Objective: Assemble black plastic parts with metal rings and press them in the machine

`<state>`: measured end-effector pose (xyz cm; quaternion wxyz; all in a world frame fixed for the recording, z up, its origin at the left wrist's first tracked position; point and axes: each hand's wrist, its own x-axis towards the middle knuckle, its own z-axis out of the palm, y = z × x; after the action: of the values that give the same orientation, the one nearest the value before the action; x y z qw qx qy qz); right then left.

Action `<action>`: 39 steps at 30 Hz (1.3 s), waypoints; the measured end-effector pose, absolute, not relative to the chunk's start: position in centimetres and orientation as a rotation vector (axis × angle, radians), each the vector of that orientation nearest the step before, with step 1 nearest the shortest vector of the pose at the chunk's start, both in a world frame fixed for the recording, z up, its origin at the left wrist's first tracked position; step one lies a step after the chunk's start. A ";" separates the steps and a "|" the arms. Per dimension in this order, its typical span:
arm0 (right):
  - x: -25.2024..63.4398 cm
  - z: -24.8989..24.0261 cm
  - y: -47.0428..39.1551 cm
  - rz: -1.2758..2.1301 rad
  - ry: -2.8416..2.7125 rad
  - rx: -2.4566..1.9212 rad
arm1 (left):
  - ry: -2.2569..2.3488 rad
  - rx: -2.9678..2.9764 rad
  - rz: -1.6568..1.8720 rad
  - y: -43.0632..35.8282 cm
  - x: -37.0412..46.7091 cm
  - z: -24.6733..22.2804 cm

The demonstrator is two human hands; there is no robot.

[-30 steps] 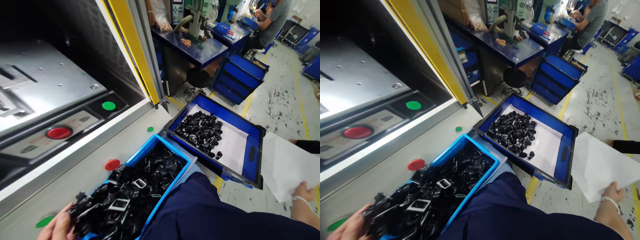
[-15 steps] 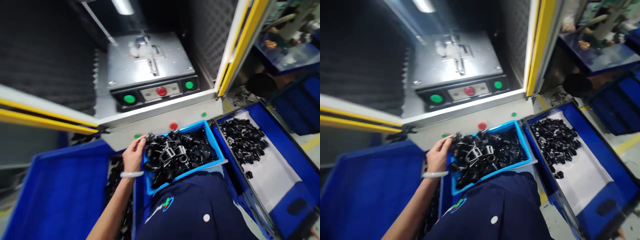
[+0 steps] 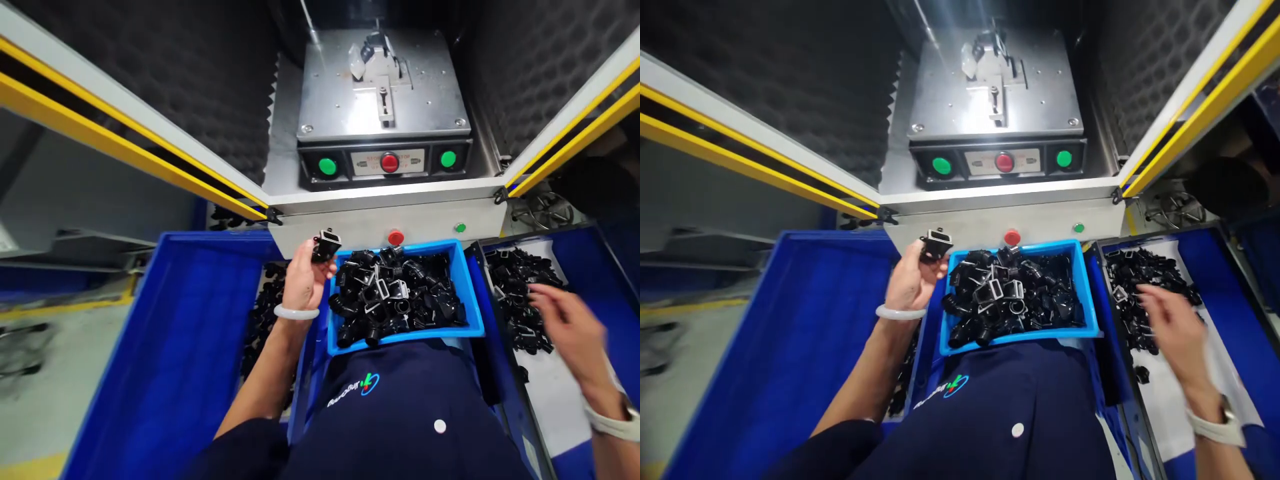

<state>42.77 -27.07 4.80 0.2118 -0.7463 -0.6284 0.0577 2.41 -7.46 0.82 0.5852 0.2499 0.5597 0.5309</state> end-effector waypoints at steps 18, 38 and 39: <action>36.0 2.7 -14.4 0.814 -2.263 -1.728 | 1.184 0.179 1.005 -4.7 5.2 3.9; 27.7 9.3 0.4 1.010 -1.598 -1.397 | 1.014 1.441 1.269 1.7 8.2 6.4; 27.9 10.0 2.1 0.977 -1.651 -1.367 | 1.035 1.442 1.275 3.0 8.0 6.8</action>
<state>27.94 2.09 10.03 0.3831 -0.5360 -0.6473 0.3833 8.01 3.00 6.76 0.4602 0.5859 0.4204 0.5180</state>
